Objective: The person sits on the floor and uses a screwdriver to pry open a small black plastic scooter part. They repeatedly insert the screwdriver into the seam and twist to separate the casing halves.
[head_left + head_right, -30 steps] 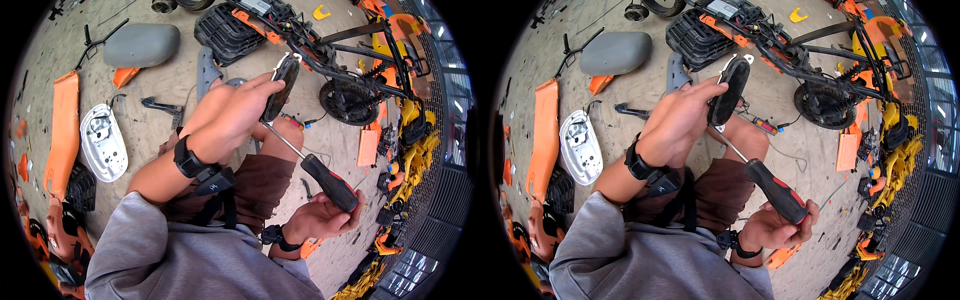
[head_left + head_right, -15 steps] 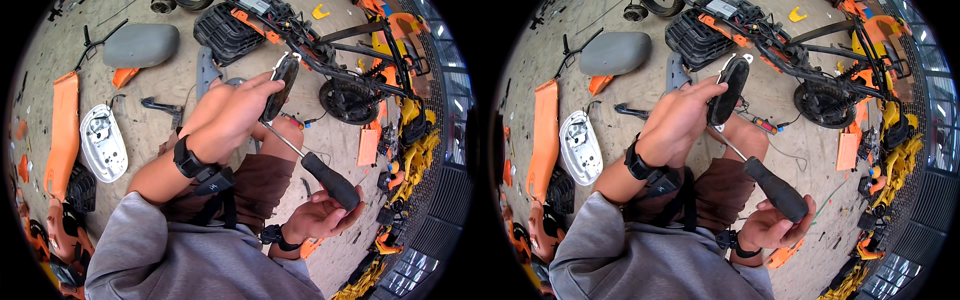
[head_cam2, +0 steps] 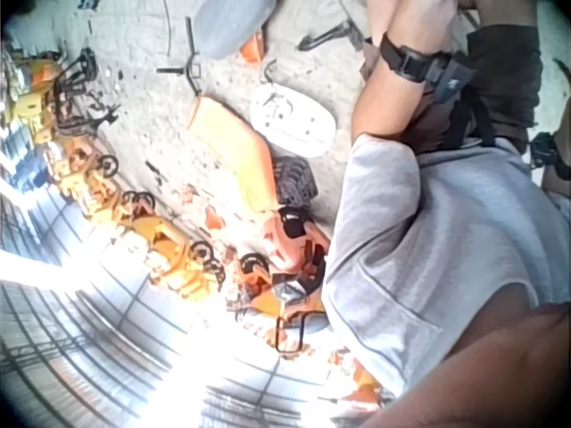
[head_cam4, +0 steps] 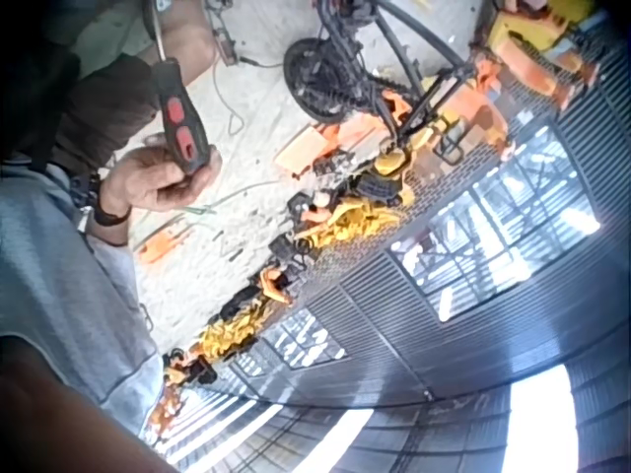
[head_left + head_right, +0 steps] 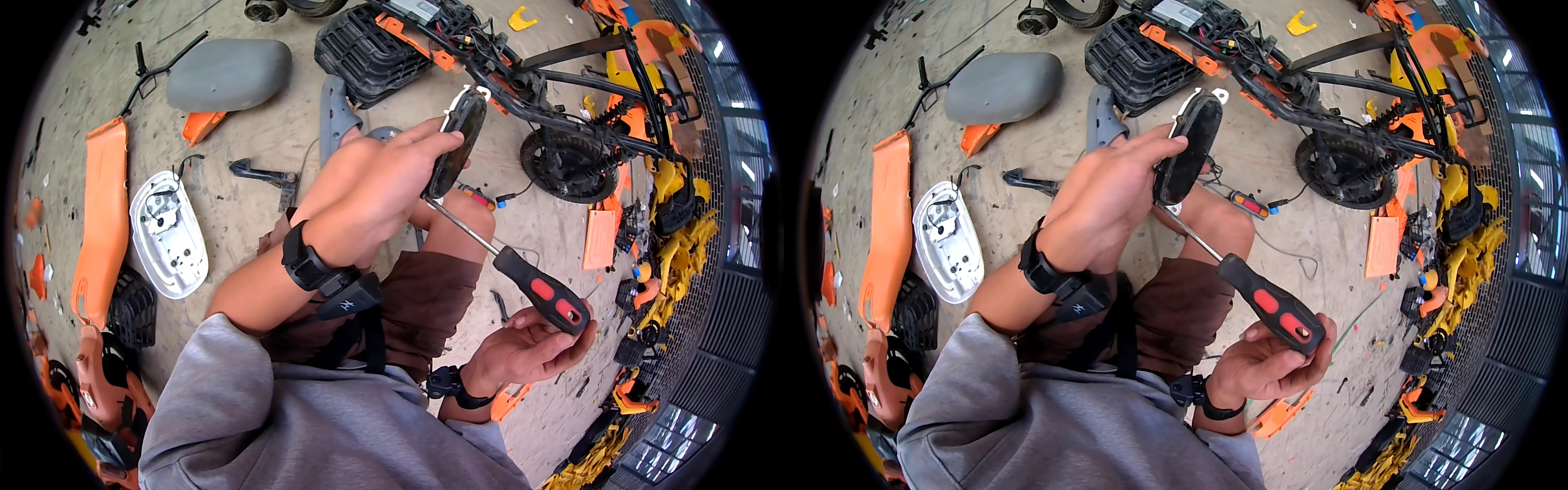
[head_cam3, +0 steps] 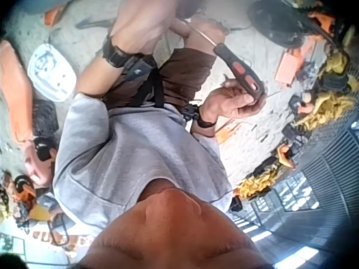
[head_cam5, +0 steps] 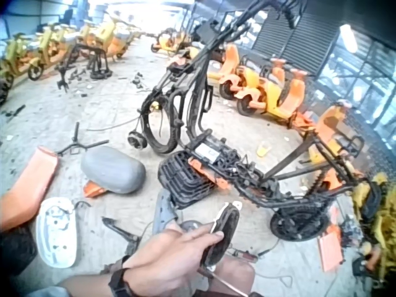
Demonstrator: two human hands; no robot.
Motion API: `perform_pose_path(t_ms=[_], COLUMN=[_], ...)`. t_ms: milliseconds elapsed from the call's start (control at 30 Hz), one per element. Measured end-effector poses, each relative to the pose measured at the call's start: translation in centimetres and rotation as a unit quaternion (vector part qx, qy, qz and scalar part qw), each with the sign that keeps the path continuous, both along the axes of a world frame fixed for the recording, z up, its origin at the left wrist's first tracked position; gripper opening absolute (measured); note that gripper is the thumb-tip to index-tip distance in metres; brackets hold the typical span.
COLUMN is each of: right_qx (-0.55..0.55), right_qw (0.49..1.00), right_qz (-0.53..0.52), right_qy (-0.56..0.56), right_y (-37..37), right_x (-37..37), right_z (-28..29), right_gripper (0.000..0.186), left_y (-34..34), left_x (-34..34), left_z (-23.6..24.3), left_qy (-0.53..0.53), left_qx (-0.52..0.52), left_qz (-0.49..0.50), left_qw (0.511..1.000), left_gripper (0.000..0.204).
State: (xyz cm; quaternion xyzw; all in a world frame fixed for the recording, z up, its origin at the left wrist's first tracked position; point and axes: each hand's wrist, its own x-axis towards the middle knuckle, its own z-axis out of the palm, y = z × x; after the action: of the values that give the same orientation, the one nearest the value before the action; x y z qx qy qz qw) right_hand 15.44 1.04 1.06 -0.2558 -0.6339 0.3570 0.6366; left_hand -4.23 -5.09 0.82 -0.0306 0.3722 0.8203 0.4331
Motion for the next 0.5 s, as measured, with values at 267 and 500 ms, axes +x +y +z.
perform_pose_path(t_ms=[267,500], right_qx=[0.017,0.016], right_qw=[1.0,0.999], right_qz=[0.004,0.014], right_qy=[-0.007,-0.042], right_y=[-0.5,-0.1], right_x=[-0.8,0.2], right_z=[0.5,0.0], right_gripper=[0.049,0.05], left_y=[0.5,0.4], left_x=[-0.3,-0.1], left_z=[-1.5,-0.5], left_qy=[0.021,0.034], left_qx=[0.03,0.016], left_qz=[-0.025,-0.012], left_qw=[0.999,0.999], left_gripper=[0.038,0.042])
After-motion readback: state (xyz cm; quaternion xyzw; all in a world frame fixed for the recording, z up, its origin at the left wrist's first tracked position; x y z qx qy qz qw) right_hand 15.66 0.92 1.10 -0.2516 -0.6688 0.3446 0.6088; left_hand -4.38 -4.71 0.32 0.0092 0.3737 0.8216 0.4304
